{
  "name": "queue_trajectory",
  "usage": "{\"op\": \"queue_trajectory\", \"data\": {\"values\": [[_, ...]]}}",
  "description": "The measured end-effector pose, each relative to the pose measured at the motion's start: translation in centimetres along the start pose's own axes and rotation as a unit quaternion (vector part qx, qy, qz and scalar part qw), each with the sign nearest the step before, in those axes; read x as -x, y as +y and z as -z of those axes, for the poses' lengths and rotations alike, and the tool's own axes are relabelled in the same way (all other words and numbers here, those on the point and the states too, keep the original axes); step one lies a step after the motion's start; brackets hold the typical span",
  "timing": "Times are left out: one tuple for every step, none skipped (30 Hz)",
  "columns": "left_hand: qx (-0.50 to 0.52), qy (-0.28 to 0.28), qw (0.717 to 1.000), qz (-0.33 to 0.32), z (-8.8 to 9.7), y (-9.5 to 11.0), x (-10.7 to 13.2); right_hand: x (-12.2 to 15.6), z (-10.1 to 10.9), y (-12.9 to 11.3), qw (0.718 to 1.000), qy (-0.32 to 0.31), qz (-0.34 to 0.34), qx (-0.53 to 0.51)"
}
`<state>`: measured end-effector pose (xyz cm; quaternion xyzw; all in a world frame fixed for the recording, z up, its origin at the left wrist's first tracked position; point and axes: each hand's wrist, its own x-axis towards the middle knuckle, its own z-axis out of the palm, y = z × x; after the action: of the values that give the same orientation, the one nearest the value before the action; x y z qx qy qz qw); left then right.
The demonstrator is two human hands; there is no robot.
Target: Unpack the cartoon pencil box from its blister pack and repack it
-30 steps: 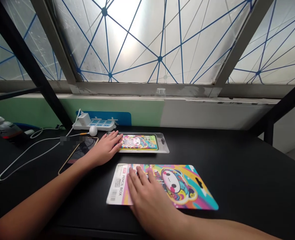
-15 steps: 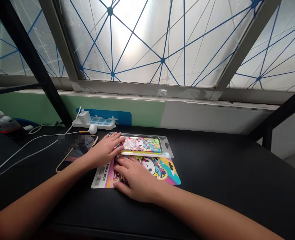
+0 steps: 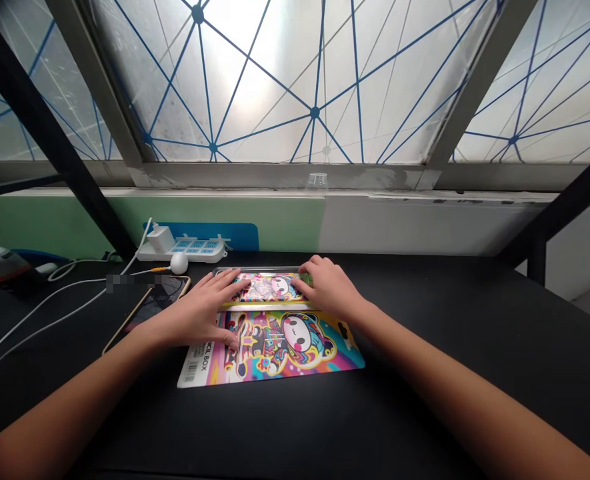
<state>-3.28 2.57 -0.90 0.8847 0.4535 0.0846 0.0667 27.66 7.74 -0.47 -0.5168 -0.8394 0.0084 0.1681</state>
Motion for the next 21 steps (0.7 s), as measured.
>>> {"op": "queue_trajectory", "data": {"values": [[-0.003,-0.004,1.0,0.003,-0.1,-0.1,-0.1,0.0,0.0,0.2,1.0,-0.01,0.0,-0.006],[-0.007,-0.003,1.0,0.007,-0.1,-0.1,-0.2,0.0,0.1,0.3,1.0,-0.023,-0.001,-0.014],[-0.013,-0.002,1.0,0.012,-0.3,-0.1,-0.3,-0.1,0.2,0.4,0.999,-0.039,-0.004,-0.025],[-0.018,0.0,1.0,0.014,-0.4,-0.1,-0.5,-0.1,0.3,0.5,0.998,-0.055,-0.009,-0.037],[-0.024,0.003,1.0,0.017,-0.5,-0.1,-0.6,-0.2,0.4,0.6,0.996,-0.07,-0.015,-0.049],[-0.029,0.007,0.999,0.019,-0.7,-0.1,-0.8,-0.3,0.5,0.7,0.995,-0.078,-0.021,-0.058],[-0.032,0.013,0.999,0.021,-0.8,0.0,-1.0,-0.4,0.5,0.8,0.995,-0.079,-0.028,-0.062],[-0.034,0.019,0.999,0.021,-0.9,0.0,-1.1,-0.6,0.5,0.9,0.995,-0.074,-0.033,-0.063],[-0.035,0.025,0.999,0.021,-1.0,0.0,-1.2,-0.7,0.4,1.0,0.995,-0.067,-0.038,-0.062],[-0.034,0.031,0.999,0.02,-1.0,0.0,-1.2,-0.8,0.3,1.1,0.996,-0.057,-0.041,-0.059],[-0.033,0.035,0.999,0.018,-1.0,0.0,-1.2,-0.9,0.2,1.2,0.996,-0.047,-0.044,-0.056],[-0.03,0.038,0.999,0.015,-1.0,0.0,-1.2,-0.9,0.0,1.3,0.997,-0.04,-0.045,-0.053],[-0.026,0.039,0.999,0.012,-0.9,0.0,-1.1,-0.9,-0.2,1.3,0.997,-0.035,-0.045,-0.05],[-0.02,0.04,0.999,0.012,-0.9,0.0,-1.0,-0.9,-0.3,1.3,0.998,-0.029,-0.044,-0.046],[-0.012,0.042,0.999,0.013,-0.8,0.1,-1.0,-0.8,-0.4,1.3,0.998,-0.02,-0.04,-0.041],[0.0,0.048,0.999,0.018,-0.7,0.1,-1.0,-0.7,-0.5,1.3,0.999,-0.008,-0.034,-0.034],[0.016,0.059,0.998,0.024,-0.7,0.1,-1.0,-0.6,-0.5,1.3,0.999,0.007,-0.026,-0.026],[0.034,0.078,0.996,0.03,-0.6,0.1,-1.0,-0.5,-0.5,1.3,0.999,0.026,-0.015,-0.017],[0.054,0.103,0.992,0.038,-0.5,0.0,-1.1,-0.3,-0.5,1.2,0.999,0.045,-0.003,-0.008],[0.072,0.133,0.987,0.049,-0.4,-0.1,-1.1,0.0,-0.5,1.0,0.998,0.063,0.009,0.0],[0.086,0.162,0.981,0.062,-0.2,-0.2,-1.2,0.2,-0.3,0.8,0.997,0.078,0.02,0.005]]}}
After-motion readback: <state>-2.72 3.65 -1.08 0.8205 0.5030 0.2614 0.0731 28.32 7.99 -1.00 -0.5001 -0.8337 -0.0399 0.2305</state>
